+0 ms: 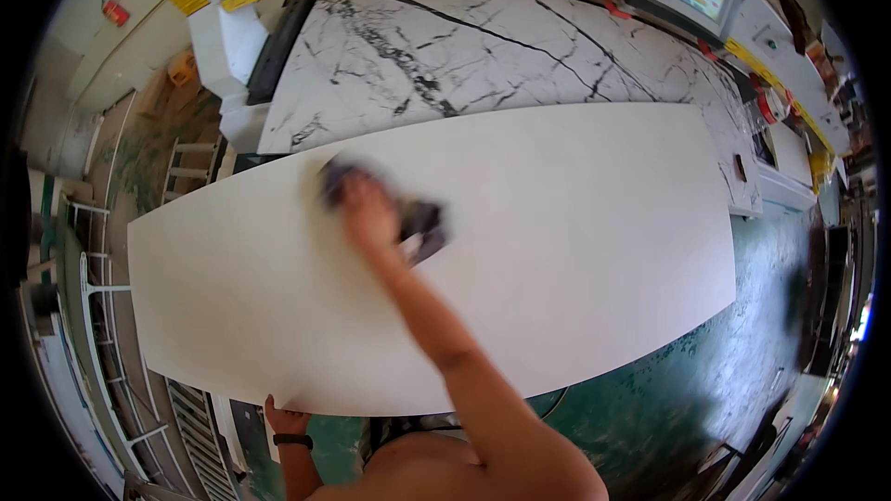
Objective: The person cleans a large white rectangular panel using a dark cloth and a small abrasive pad. They wipe the surface thoroughly, then use the abrasive pad to scrub specific areas before wiping again with the cloth. Finally, they lift the panel and carry it across the workshop floor.
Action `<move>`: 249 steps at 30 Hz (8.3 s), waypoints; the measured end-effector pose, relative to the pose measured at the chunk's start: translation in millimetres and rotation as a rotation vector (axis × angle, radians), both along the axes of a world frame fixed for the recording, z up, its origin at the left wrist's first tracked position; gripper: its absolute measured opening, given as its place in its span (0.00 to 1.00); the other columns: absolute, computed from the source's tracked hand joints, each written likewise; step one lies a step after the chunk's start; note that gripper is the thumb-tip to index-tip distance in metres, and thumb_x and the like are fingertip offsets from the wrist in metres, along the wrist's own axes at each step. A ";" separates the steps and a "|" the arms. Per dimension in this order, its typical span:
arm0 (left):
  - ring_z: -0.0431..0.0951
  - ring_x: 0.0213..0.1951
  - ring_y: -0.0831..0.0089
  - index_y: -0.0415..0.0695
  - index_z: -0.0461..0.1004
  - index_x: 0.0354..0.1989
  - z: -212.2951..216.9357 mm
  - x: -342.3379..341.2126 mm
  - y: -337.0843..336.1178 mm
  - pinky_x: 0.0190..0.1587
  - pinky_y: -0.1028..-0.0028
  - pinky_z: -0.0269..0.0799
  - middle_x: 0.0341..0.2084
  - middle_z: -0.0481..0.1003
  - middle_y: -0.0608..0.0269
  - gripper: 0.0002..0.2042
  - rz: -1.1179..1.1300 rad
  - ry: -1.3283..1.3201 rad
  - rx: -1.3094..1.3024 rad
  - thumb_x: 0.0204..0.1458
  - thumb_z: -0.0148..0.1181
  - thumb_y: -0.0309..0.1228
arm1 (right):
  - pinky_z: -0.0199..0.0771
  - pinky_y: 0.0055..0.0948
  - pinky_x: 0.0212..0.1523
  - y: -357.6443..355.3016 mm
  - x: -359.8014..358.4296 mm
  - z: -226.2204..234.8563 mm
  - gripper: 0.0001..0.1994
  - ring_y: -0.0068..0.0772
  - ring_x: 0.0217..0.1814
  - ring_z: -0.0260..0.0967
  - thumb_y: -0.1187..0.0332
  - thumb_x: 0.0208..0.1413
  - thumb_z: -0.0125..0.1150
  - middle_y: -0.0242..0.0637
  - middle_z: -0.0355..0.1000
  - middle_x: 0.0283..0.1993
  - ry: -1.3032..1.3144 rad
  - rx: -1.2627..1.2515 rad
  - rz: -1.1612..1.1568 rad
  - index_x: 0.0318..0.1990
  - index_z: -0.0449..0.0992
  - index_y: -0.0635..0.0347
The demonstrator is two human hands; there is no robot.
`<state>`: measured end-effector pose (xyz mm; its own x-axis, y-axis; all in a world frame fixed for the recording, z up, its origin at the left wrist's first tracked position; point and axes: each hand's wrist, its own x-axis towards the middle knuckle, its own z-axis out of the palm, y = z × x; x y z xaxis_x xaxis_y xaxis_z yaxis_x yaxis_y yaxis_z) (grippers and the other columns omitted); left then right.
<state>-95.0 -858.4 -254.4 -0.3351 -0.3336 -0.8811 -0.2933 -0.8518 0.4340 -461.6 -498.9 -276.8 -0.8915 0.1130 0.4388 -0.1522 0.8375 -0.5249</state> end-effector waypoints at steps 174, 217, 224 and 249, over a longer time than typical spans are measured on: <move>0.66 0.61 0.61 0.55 0.62 0.66 12.7 43.4 690.8 0.60 0.51 0.65 0.60 0.65 0.64 0.32 -0.028 -0.435 -0.489 0.58 0.45 0.59 | 0.70 0.40 0.52 989.8 70.2 127.9 0.30 0.38 0.50 0.70 0.76 0.44 0.68 0.35 0.68 0.51 -0.408 0.803 -0.262 0.59 0.76 0.42; 0.71 0.51 0.58 0.43 0.66 0.55 25.5 -107.2 801.8 0.52 0.55 0.70 0.51 0.69 0.54 0.20 -0.621 0.145 -1.355 0.60 0.47 0.43 | 0.74 0.34 0.42 1085.8 150.9 13.6 0.09 0.38 0.39 0.74 0.68 0.54 0.66 0.40 0.77 0.38 -0.215 -0.350 -0.658 0.40 0.80 0.62; 0.74 0.49 0.61 0.32 0.71 0.55 43.3 -197.5 923.0 0.55 0.62 0.69 0.51 0.73 0.51 0.22 -1.327 0.760 -1.251 0.62 0.51 0.39 | 0.75 0.26 0.45 907.3 147.4 62.6 0.09 0.23 0.41 0.73 0.73 0.58 0.67 0.33 0.78 0.40 -0.314 -1.374 -0.002 0.44 0.78 0.63; 0.73 0.33 0.71 0.48 0.81 0.42 5.4 -443.2 1053.8 0.38 0.68 0.62 0.33 0.75 0.72 0.15 -1.808 1.388 -2.020 0.42 0.70 0.24 | 0.72 0.40 0.45 872.9 189.6 12.6 0.14 0.49 0.45 0.71 0.78 0.39 0.64 0.44 0.73 0.44 -0.156 -0.223 -0.209 0.38 0.77 0.57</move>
